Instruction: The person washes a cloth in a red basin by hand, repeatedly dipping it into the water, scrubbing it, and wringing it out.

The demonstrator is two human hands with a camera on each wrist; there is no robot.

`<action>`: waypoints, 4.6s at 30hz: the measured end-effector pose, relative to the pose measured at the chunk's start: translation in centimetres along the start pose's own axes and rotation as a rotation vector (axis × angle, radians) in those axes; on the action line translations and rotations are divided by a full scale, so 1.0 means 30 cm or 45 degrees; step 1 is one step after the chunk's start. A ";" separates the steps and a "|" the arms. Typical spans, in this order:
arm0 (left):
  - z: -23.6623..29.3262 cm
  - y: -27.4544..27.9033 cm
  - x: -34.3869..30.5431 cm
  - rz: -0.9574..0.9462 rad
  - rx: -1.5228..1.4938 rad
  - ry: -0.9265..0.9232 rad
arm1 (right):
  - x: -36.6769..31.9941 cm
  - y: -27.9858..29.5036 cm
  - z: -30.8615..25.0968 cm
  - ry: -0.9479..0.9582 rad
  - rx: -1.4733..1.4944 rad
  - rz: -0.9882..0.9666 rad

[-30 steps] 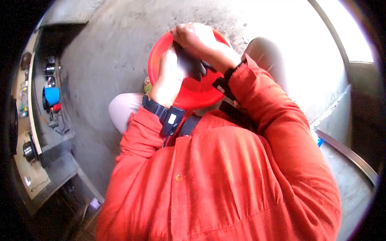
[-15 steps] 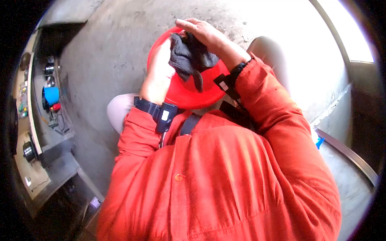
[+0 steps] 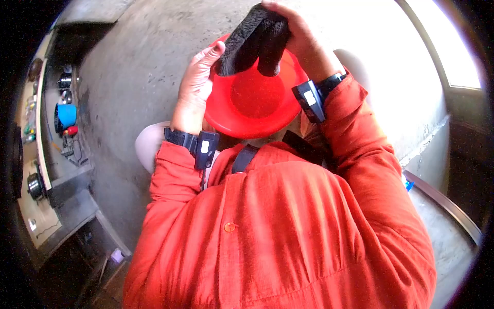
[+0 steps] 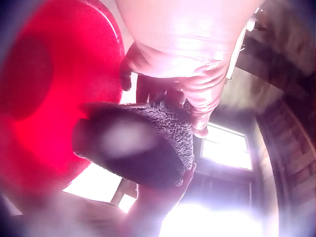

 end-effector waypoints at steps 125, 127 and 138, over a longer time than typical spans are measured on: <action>-0.070 0.169 -0.022 -0.077 0.813 -0.113 | -0.038 0.088 -0.117 0.483 -0.435 0.161; -0.037 0.169 -0.040 0.035 0.869 -0.206 | -0.058 0.088 -0.116 0.463 -0.650 0.371; -0.055 0.139 -0.032 0.321 0.269 -0.052 | 0.009 -0.106 0.141 0.354 -1.257 -0.005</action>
Point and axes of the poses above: each hand's wrist, its own x-axis towards the middle knuckle, its own y-axis out of the back of the hand, z = x × y, the point moved 2 cm from there along x, towards the middle knuckle, and after that the axes turned 13 degrees about -x, right-handed, at the moved point
